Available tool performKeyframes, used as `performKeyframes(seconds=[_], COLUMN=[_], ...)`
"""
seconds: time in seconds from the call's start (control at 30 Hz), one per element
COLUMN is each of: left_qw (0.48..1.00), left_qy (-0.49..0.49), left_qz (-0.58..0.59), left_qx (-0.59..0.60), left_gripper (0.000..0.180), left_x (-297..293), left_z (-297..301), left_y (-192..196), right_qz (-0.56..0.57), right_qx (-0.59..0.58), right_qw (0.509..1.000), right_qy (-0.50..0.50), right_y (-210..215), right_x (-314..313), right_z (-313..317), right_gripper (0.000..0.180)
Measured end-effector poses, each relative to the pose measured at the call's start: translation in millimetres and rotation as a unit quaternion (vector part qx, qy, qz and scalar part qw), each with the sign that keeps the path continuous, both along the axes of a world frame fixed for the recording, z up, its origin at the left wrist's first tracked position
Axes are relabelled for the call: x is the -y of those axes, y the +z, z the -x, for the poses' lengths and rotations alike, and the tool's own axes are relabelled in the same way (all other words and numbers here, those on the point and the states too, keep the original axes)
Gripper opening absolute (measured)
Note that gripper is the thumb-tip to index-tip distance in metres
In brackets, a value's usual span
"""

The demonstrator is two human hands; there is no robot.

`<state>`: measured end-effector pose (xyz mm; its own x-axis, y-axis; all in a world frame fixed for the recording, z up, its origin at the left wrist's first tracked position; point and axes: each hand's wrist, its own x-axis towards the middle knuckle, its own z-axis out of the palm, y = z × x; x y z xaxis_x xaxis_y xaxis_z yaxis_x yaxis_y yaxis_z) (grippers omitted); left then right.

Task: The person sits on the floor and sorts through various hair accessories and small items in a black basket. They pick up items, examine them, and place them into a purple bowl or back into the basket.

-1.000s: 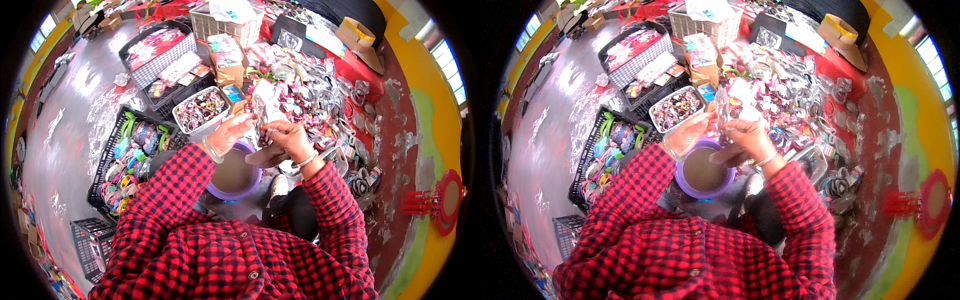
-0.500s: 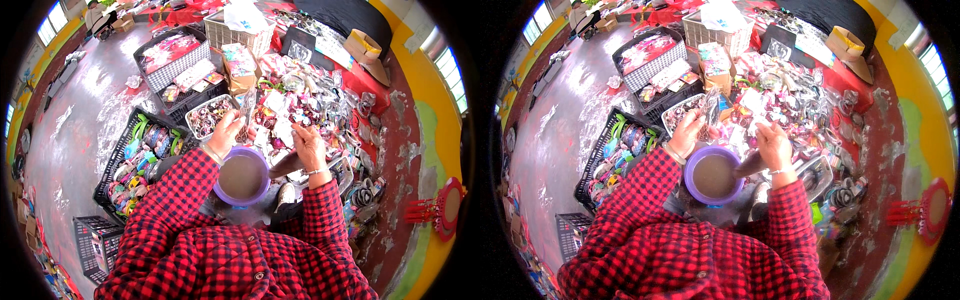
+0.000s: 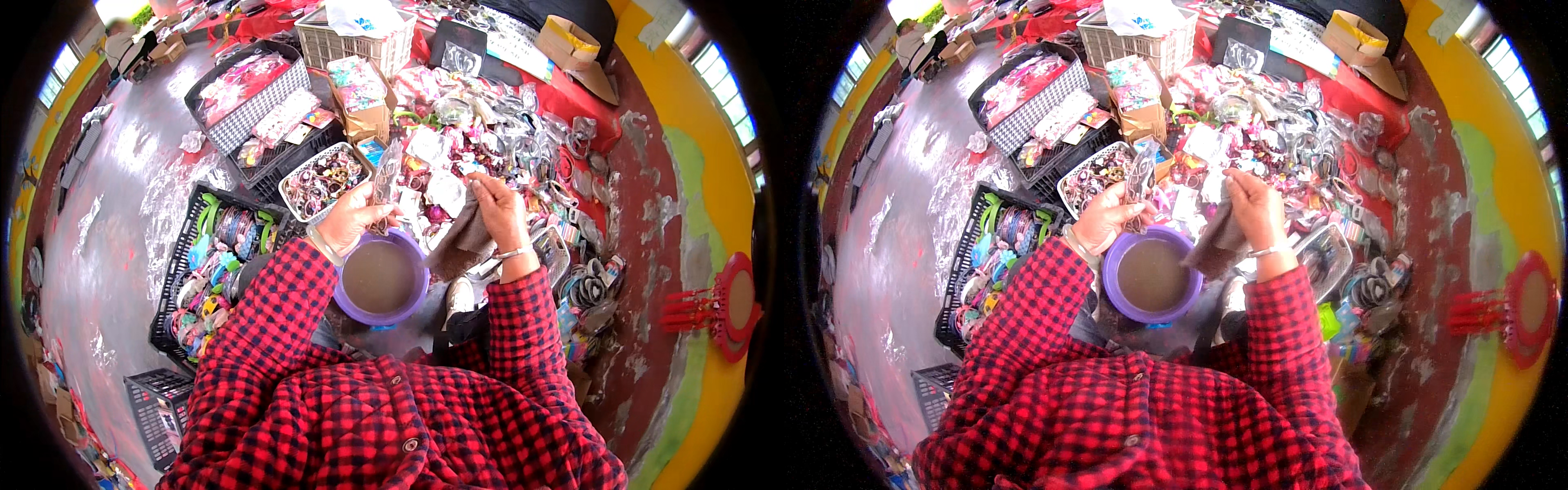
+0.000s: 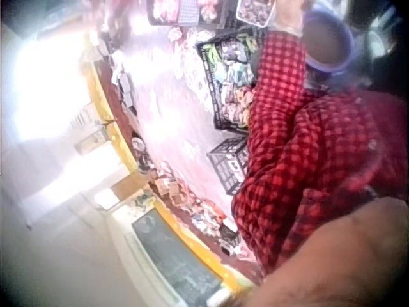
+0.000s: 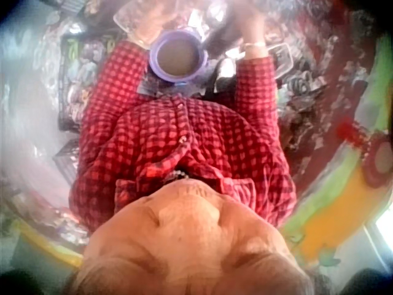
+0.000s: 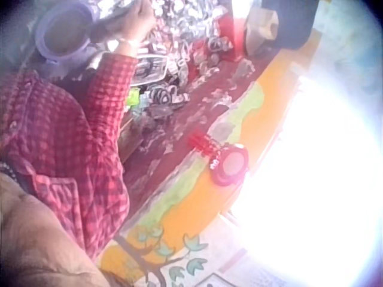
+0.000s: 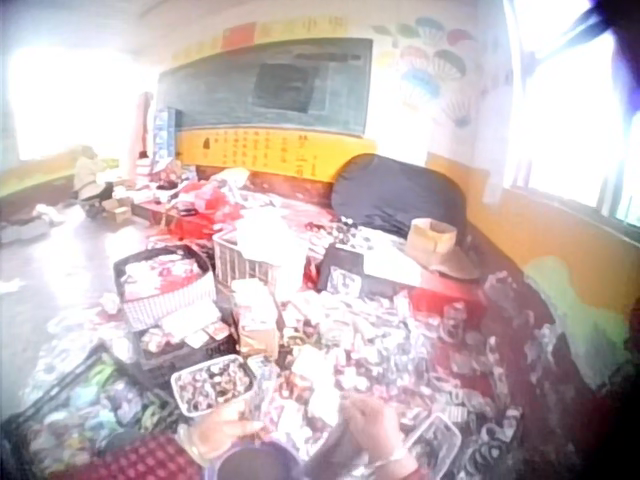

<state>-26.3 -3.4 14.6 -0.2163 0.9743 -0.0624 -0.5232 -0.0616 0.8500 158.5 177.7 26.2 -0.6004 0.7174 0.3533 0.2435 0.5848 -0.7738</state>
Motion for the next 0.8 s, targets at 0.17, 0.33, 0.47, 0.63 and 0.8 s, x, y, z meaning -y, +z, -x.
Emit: performKeyframes(seconds=[0.17,0.33,0.47,0.63,0.8], left_qw=[0.998,0.99,0.983,0.955,0.915], left_qy=[-0.012,-0.059,-0.128,-0.238,-0.323], left_qz=[-0.014,0.023,0.081,0.114,0.132], left_qx=[-0.056,-0.122,-0.106,-0.137,-0.201], left_gripper=[0.027,0.027,0.024,0.016,0.014], left_x=[-0.4,1.4,3.8,4.9,5.0], left_z=[-1.2,1.0,-0.8,-2.4,-7.2], left_y=[-4.8,-5.7,-7.3,-13.9,-23.0], right_qz=[-0.121,-0.003,-0.046,-0.04,-0.031], right_qx=[0.107,0.12,0.166,0.062,-0.192], right_qw=[0.985,0.99,0.98,0.992,0.981], right_qy=[-0.059,-0.072,-0.101,-0.104,0.001], right_y=[17.5,35.4,26.9,22.7,28.8], right_x=[11.7,9.8,-7.6,-8.8,13.5], right_z=[-0.5,-8.9,-16.1,-13.4,8.3], right_gripper=[0.018,0.018,0.022,0.022,0.01])
